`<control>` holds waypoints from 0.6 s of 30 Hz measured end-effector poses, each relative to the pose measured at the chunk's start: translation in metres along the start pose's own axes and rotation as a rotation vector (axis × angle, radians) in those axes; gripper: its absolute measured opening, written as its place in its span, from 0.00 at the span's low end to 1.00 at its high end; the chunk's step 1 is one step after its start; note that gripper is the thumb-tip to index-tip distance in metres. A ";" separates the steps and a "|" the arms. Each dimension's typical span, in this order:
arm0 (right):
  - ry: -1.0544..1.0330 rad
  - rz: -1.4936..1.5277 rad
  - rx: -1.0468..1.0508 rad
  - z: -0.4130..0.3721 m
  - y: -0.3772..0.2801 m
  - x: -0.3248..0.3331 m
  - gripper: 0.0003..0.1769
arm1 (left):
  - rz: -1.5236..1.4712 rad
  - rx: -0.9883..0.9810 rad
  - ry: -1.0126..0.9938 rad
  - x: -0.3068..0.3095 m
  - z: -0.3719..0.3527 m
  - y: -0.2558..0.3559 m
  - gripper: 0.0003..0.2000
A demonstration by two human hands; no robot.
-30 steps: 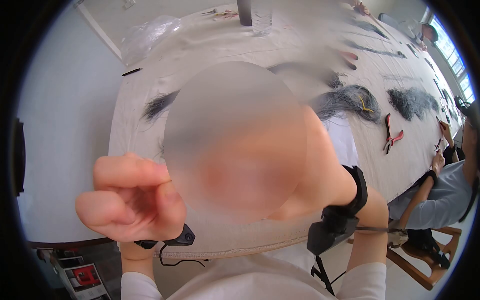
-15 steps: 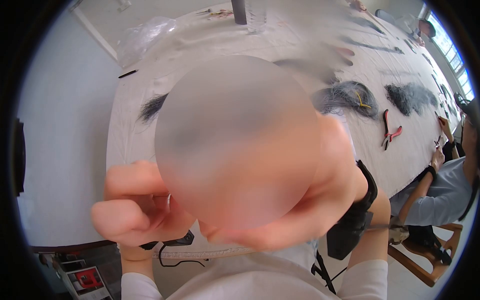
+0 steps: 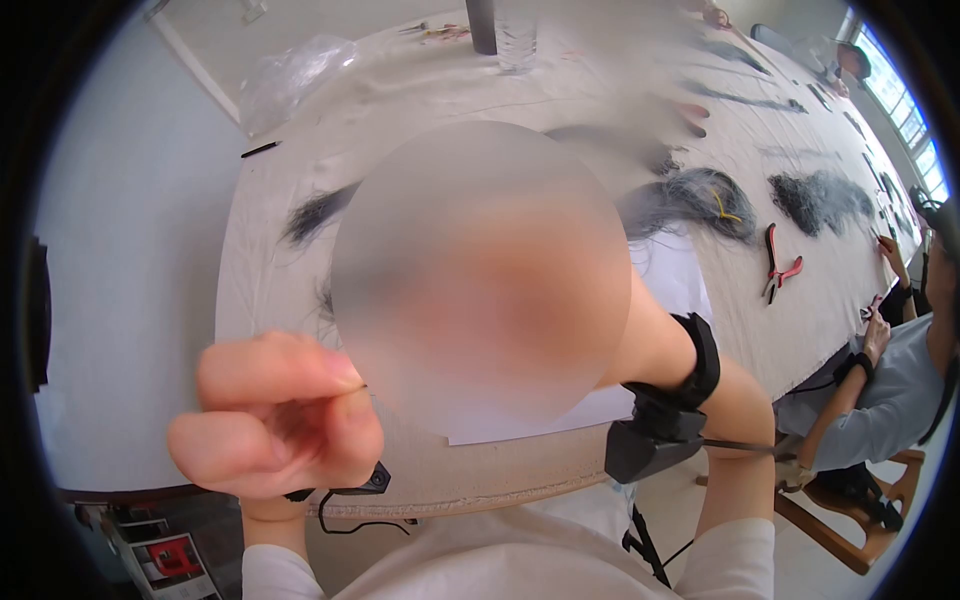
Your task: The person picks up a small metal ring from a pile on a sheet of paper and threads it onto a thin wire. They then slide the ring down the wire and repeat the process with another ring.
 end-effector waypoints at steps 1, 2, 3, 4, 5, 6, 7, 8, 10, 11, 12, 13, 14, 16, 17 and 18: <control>0.004 -0.001 -0.003 0.000 0.002 -0.001 0.05 | -0.004 0.000 -0.003 0.001 0.003 0.003 0.29; 0.071 0.141 -0.099 0.001 0.007 -0.003 0.05 | 0.085 0.031 -0.125 0.001 0.007 0.007 0.25; 0.139 0.283 -0.193 0.001 0.010 -0.003 0.05 | 0.175 0.061 -0.247 0.000 0.009 0.009 0.23; 0.134 0.268 -0.209 0.001 0.008 -0.001 0.05 | 0.173 0.061 -0.247 -0.001 0.009 0.008 0.23; 0.136 0.268 -0.210 0.000 0.005 0.001 0.05 | 0.169 0.069 -0.257 -0.002 0.009 0.007 0.24; 0.162 0.290 -0.225 0.000 0.003 0.002 0.05 | 0.166 0.077 -0.266 -0.003 0.008 0.006 0.24; 0.188 0.311 -0.238 -0.001 0.000 0.004 0.06 | 0.167 0.076 -0.267 -0.006 0.006 0.003 0.24; 0.189 0.312 -0.237 -0.001 -0.001 0.006 0.06 | 0.108 0.028 -0.142 -0.009 0.003 -0.002 0.24; 0.048 0.474 -0.148 -0.004 -0.003 0.012 0.06 | 0.053 -0.023 -0.015 -0.011 -0.001 -0.007 0.26; -0.027 0.555 -0.102 -0.005 -0.004 0.014 0.06 | 0.062 -0.005 0.003 -0.010 -0.002 -0.008 0.26; -0.102 0.635 -0.056 -0.005 -0.005 0.016 0.07 | 0.070 0.015 0.022 -0.009 -0.002 -0.009 0.27; -0.179 0.716 -0.008 -0.006 -0.006 0.015 0.08 | 0.077 0.014 0.024 -0.010 -0.002 -0.009 0.27; -0.116 0.688 0.015 -0.006 -0.011 0.007 0.07 | 0.058 0.023 0.064 -0.012 -0.002 -0.008 0.27; -0.200 0.631 0.008 -0.005 -0.011 0.007 0.06 | 0.037 0.031 0.104 -0.011 -0.002 -0.008 0.28; -0.281 0.572 -0.003 -0.004 -0.011 0.008 0.06 | 0.007 0.042 0.090 -0.009 -0.002 -0.007 0.28; -0.334 0.539 -0.041 -0.002 -0.012 0.010 0.03 | -0.024 0.053 0.077 -0.008 -0.002 -0.007 0.28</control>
Point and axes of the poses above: each hand's wrist, its own z-axis towards the middle knuckle, its own x-axis out of the back of the hand, y = z × x, the point moved 1 cm from there along z, towards the middle knuckle, and after that the axes turned 8 degrees about -x, right-handed, at the moved point
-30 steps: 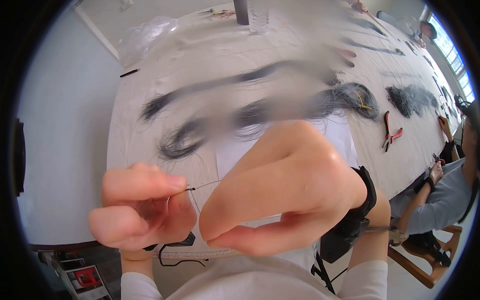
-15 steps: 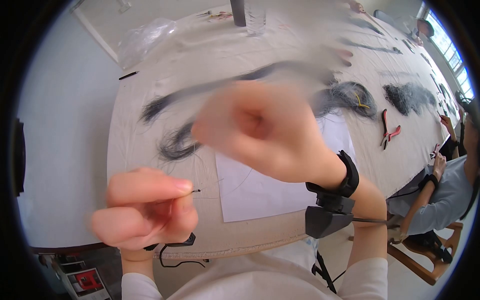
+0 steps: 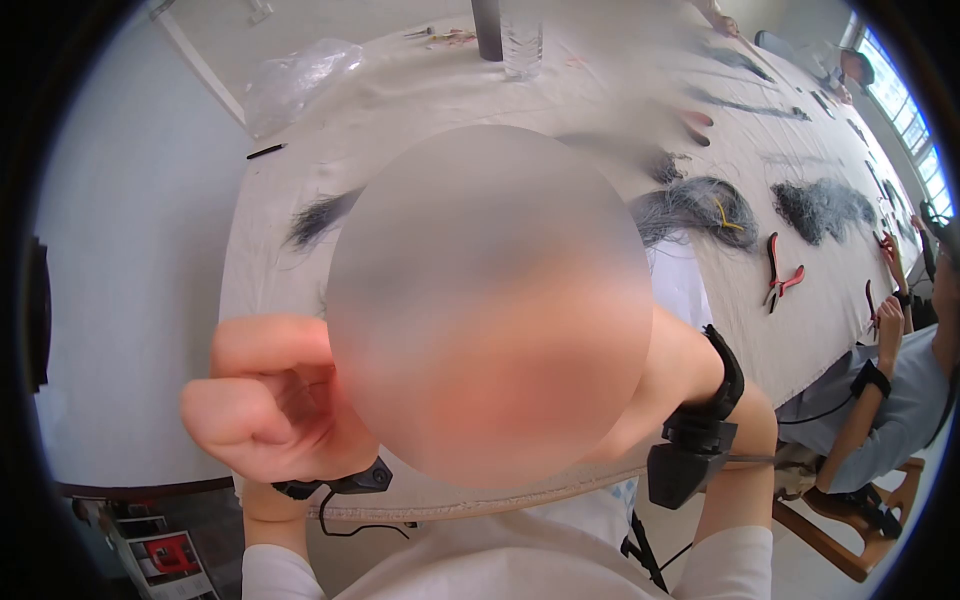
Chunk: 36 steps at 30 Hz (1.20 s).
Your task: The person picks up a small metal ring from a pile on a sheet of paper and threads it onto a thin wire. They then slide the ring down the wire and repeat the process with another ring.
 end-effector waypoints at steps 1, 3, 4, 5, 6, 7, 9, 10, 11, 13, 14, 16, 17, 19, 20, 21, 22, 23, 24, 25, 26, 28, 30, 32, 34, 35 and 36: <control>-0.003 -0.002 0.000 0.000 0.003 -0.003 0.03 | 0.001 -0.001 0.003 0.003 0.000 0.001 0.28; 0.050 -0.007 -0.032 0.001 0.013 -0.010 0.04 | 0.050 0.023 -0.119 0.008 0.002 0.004 0.21; 0.048 -0.008 -0.032 0.002 0.014 -0.009 0.04 | 0.052 0.023 -0.117 0.009 0.003 0.005 0.21; 0.069 -0.132 -0.045 0.004 0.015 -0.006 0.05 | 0.069 0.011 -0.121 0.008 0.003 0.005 0.21; 0.090 -0.255 -0.060 0.005 0.016 -0.005 0.06 | 0.086 0.000 -0.124 0.008 0.003 0.005 0.21; 0.089 -0.255 -0.060 0.006 0.015 -0.006 0.06 | 0.086 0.001 -0.123 0.008 0.003 0.006 0.21; 0.261 -0.362 -0.148 0.006 0.013 -0.007 0.07 | 0.095 0.034 -0.134 0.007 0.002 0.007 0.21; 0.325 -0.477 -0.112 0.007 0.016 -0.007 0.08 | 0.094 0.035 -0.133 0.008 0.002 0.006 0.21; 0.326 -0.477 -0.112 0.007 0.015 -0.006 0.08 | 0.095 0.033 -0.146 0.009 0.002 0.006 0.21; 0.405 -0.509 -0.226 0.005 0.012 -0.003 0.09 | 0.092 0.032 -0.163 0.009 0.003 0.006 0.21; 0.429 -0.454 -0.221 0.006 0.010 -0.003 0.06 | 0.095 0.027 -0.163 0.008 0.003 0.006 0.21; 0.426 -0.221 -0.169 0.005 0.023 0.000 0.03 | 0.099 0.022 -0.162 0.007 0.004 0.006 0.21; 0.418 0.012 -0.113 0.006 0.028 0.002 0.03 | 0.095 0.022 -0.165 0.008 0.004 0.006 0.21; 0.283 -0.022 -0.175 0.003 0.021 0.010 0.07 | 0.093 0.022 -0.168 0.009 0.004 0.006 0.21; 0.293 -0.054 -0.223 0.003 0.022 0.011 0.12 | 0.100 0.027 -0.185 0.010 0.004 0.006 0.21; 0.303 -0.087 -0.270 0.002 0.023 0.011 0.19 | 0.108 0.031 -0.202 0.011 0.004 0.006 0.20; 0.303 -0.087 -0.270 0.003 0.022 0.012 0.19 | 0.107 0.031 -0.202 0.011 0.004 0.005 0.20; 0.263 -0.320 -0.200 0.005 0.018 0.012 0.24 | 0.089 0.026 -0.200 0.012 0.004 0.004 0.20; 0.220 -0.552 -0.128 0.006 0.015 0.011 0.30 | 0.071 0.021 -0.197 0.012 0.004 0.003 0.20; 0.220 -0.552 -0.128 0.008 0.015 0.009 0.30 | 0.071 0.021 -0.197 0.011 0.004 0.003 0.20; 0.248 -0.566 -0.059 0.009 0.014 0.007 0.31 | 0.063 0.022 -0.183 0.010 0.005 0.003 0.20; 0.276 -0.581 0.009 0.010 0.016 0.002 0.31 | 0.053 0.022 -0.168 0.009 0.004 0.003 0.20; 0.200 -0.188 -0.022 0.007 0.023 -0.004 0.24 | 0.021 0.024 -0.151 0.009 0.003 0.002 0.20; 0.142 0.009 -0.117 0.003 0.024 -0.008 0.19 | 0.002 0.018 -0.145 0.008 0.003 0.000 0.21; 0.040 0.282 -0.252 0.003 0.023 -0.008 0.06 | -0.017 0.012 -0.138 0.006 0.003 0.000 0.21; 0.040 0.283 -0.253 0.004 0.018 -0.007 0.06 | -0.002 0.012 -0.145 0.006 0.004 0.001 0.21; 0.114 0.256 -0.338 0.004 0.013 -0.004 0.05 | 0.013 0.012 -0.151 0.006 0.004 0.001 0.21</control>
Point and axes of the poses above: each hand's wrist, its own z-axis towards the middle knuckle, its own x-axis out of the back of the hand, y = z × x, the point moved 1 cm from there along z, towards the middle knuckle, and after that the axes turned 8 degrees about -x, right-handed, at the moved point
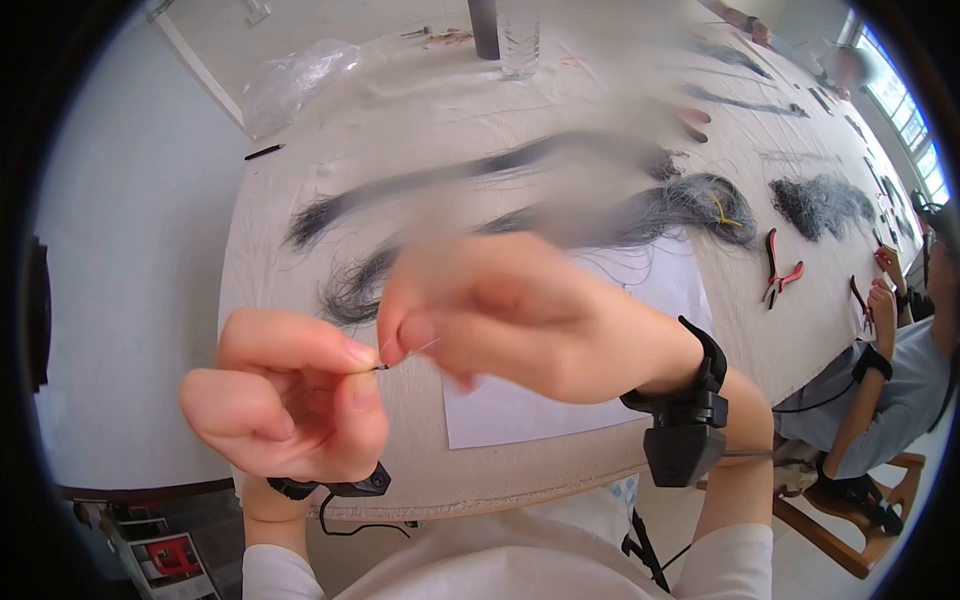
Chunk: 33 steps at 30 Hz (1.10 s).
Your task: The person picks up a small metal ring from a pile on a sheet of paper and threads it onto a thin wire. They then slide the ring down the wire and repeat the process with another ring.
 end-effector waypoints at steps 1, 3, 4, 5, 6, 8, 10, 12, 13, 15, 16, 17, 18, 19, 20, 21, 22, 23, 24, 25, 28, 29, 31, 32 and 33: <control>0.087 -0.017 -0.073 -0.001 -0.002 0.001 0.04 | 0.000 0.001 0.000 0.000 0.001 0.001 0.21; 0.140 -0.010 0.001 -0.001 -0.003 0.000 0.05 | 0.059 0.008 -0.046 0.001 0.002 0.002 0.22; 0.203 -0.060 0.046 -0.002 -0.005 0.000 0.07 | 0.060 0.008 -0.046 0.001 0.001 0.002 0.22; 0.264 -0.109 0.089 -0.003 -0.008 -0.001 0.09 | 0.108 0.022 -0.045 0.000 0.001 0.003 0.22; 0.263 -0.109 0.089 -0.005 -0.010 -0.003 0.09 | 0.156 0.037 -0.044 -0.002 0.001 0.003 0.22; 0.355 -0.373 0.185 -0.012 -0.016 -0.008 0.09 | 0.123 0.035 0.077 -0.007 -0.001 -0.001 0.22; 0.388 -0.552 0.260 -0.015 -0.020 -0.013 0.06 | 0.092 0.035 0.198 -0.008 -0.002 -0.002 0.23; 0.369 -0.580 0.292 -0.013 -0.015 -0.018 0.05 | 0.079 0.032 0.244 -0.008 -0.002 -0.001 0.22; 0.354 -0.608 0.322 -0.012 -0.012 -0.019 0.04 | 0.080 0.032 0.244 -0.007 -0.002 0.000 0.22; 0.317 -0.573 0.334 -0.006 -0.004 -0.017 0.04 | 0.077 0.032 0.159 -0.004 0.000 0.001 0.22; 0.310 -0.446 0.277 -0.002 0.003 -0.015 0.02 | 0.074 0.033 0.117 -0.001 0.000 0.002 0.22; 0.303 -0.319 0.220 0.000 0.007 -0.013 0.01 | 0.072 0.033 0.075 0.002 0.001 0.002 0.21; 0.288 -0.212 0.135 0.000 0.009 -0.011 0.02 | 0.070 0.032 0.033 0.004 0.002 0.003 0.21; 0.290 -0.212 0.135 0.002 0.009 -0.009 0.02 | 0.066 0.031 -0.009 0.006 0.003 0.004 0.21; 0.298 -0.130 0.117 0.004 0.008 -0.008 0.03 | 0.062 0.031 -0.052 0.006 0.003 0.004 0.21; 0.304 -0.047 0.099 0.006 0.008 -0.007 0.03 | 0.058 0.031 -0.094 0.006 0.003 0.004 0.20; 0.307 -0.048 0.099 0.006 0.009 -0.006 0.03 | 0.056 0.030 -0.094 0.004 0.001 0.003 0.20; 0.310 -0.047 0.132 0.007 0.011 -0.004 0.04 | 0.046 0.023 -0.056 0.002 -0.002 0.001 0.21; 0.313 -0.047 0.165 0.007 0.014 -0.003 0.05 | 0.036 0.016 -0.019 0.000 -0.003 0.000 0.21; 0.316 -0.046 0.199 0.007 0.015 -0.002 0.07 | 0.034 0.015 -0.021 -0.002 -0.003 0.001 0.21; 0.341 -0.117 0.220 0.004 0.008 0.000 0.07 | 0.039 0.058 -0.013 -0.004 -0.002 0.005 0.21; 0.342 -0.117 0.220 0.003 0.008 0.001 0.07 | 0.051 0.063 -0.032 -0.004 -0.001 0.005 0.21; 0.375 -0.163 0.269 0.002 0.007 0.002 0.07 | 0.062 0.067 -0.053 -0.004 -0.001 0.006 0.21; 0.376 -0.163 0.269 0.002 0.008 0.003 0.07 | 0.067 0.072 -0.060 -0.004 0.000 0.006 0.21; 0.391 -0.202 0.336 0.002 0.008 0.003 0.06 | 0.074 0.078 -0.068 -0.005 0.000 0.007 0.21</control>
Point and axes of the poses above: each hand's wrist, its own z-axis towards the middle knuckle, its own x-axis out of the back of the hand, y = z × x, the point moved 1 cm from there along z, towards the middle knuckle, and after that the axes turned 8 degrees about -x, right-handed, at the moved point
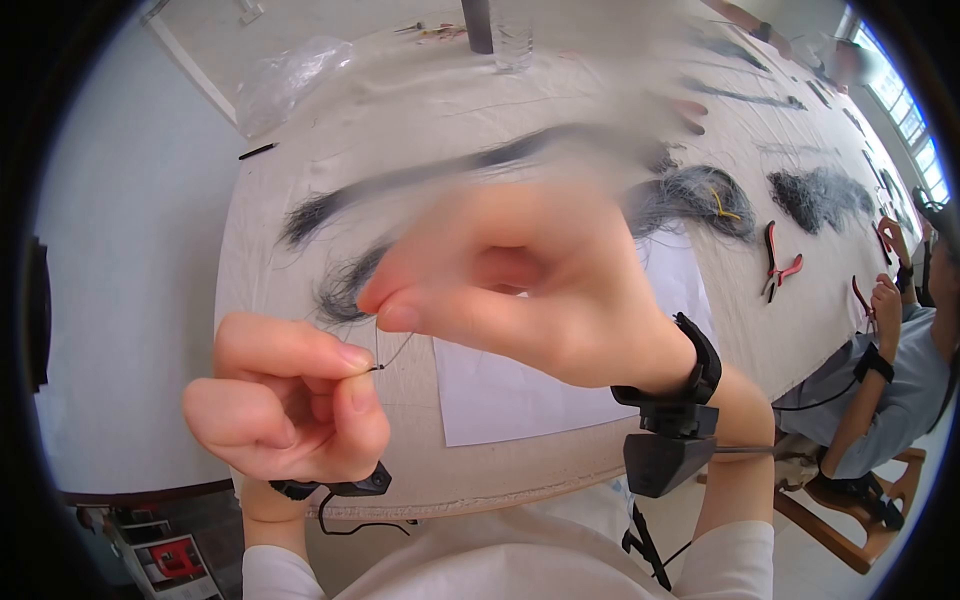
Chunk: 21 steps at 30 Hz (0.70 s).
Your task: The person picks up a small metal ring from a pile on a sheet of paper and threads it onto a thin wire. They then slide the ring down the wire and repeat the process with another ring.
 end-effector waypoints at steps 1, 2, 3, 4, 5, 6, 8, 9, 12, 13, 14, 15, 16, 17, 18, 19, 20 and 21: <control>0.016 -0.028 0.071 0.000 0.000 0.000 0.06 | 0.000 0.000 0.000 0.000 0.000 0.000 0.21; 0.016 -0.027 0.070 0.000 0.000 0.001 0.06 | -0.003 0.007 -0.006 0.000 0.001 0.001 0.21; 0.009 -0.075 0.156 0.000 -0.002 0.002 0.06 | -0.006 0.013 -0.011 0.000 0.001 0.001 0.21; 0.002 -0.123 0.241 0.001 -0.005 0.003 0.07 | -0.006 0.014 -0.011 0.000 0.001 0.001 0.21; -0.006 -0.170 0.326 0.002 -0.008 0.005 0.07 | 0.008 0.008 -0.003 0.000 0.001 0.001 0.21; -0.015 -0.218 0.411 0.002 -0.011 0.006 0.08 | 0.023 0.002 0.005 0.000 0.001 0.000 0.22; -0.026 -0.264 0.498 0.001 -0.017 0.009 0.09 | 0.043 0.017 0.000 0.001 0.002 0.003 0.22; -0.060 -0.375 0.562 -0.002 -0.022 0.011 0.11 | 0.062 0.031 -0.006 0.002 0.002 0.004 0.23; -0.060 -0.573 0.728 -0.005 -0.026 0.009 0.12 | 0.021 0.012 0.012 0.002 -0.001 0.002 0.24; -0.066 -0.613 0.741 -0.008 -0.028 0.008 0.11 | 0.021 0.013 0.013 0.003 -0.001 0.002 0.24; -0.072 -0.652 0.756 -0.012 -0.031 0.006 0.11 | 0.014 0.008 0.008 0.004 -0.001 0.002 0.24; -0.006 -0.746 0.740 -0.015 -0.036 -0.001 0.16 | 0.008 0.003 0.003 0.005 0.000 0.002 0.24; -0.007 -0.746 0.742 -0.018 -0.038 -0.003 0.16 | 0.009 0.003 0.005 0.004 -0.001 0.002 0.24; -0.023 -0.789 0.725 -0.020 -0.039 -0.003 0.19 | -0.001 0.003 0.017 0.004 -0.001 0.002 0.24; -0.038 -0.831 0.708 -0.021 -0.040 -0.004 0.22 | -0.011 0.002 0.029 0.004 -0.001 0.001 0.24; -0.039 -0.831 0.709 -0.023 -0.039 -0.006 0.22 | -0.010 0.003 0.029 0.004 -0.001 0.001 0.24; 0.002 -0.863 0.723 -0.023 -0.037 -0.009 0.22 | -0.018 -0.011 0.042 0.004 -0.002 0.001 0.24; 0.044 -0.895 0.736 -0.023 -0.035 -0.011 0.23 | -0.025 -0.024 0.054 0.003 -0.002 0.000 0.24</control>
Point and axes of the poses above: each hand's wrist, its own z-axis towards the middle knuckle, its own x-axis out of the back of the hand, y = z × x, the point moved 1 cm from there along z, towards the middle knuckle, and after that the axes turned 8 degrees about -x, right-handed, at the moved point
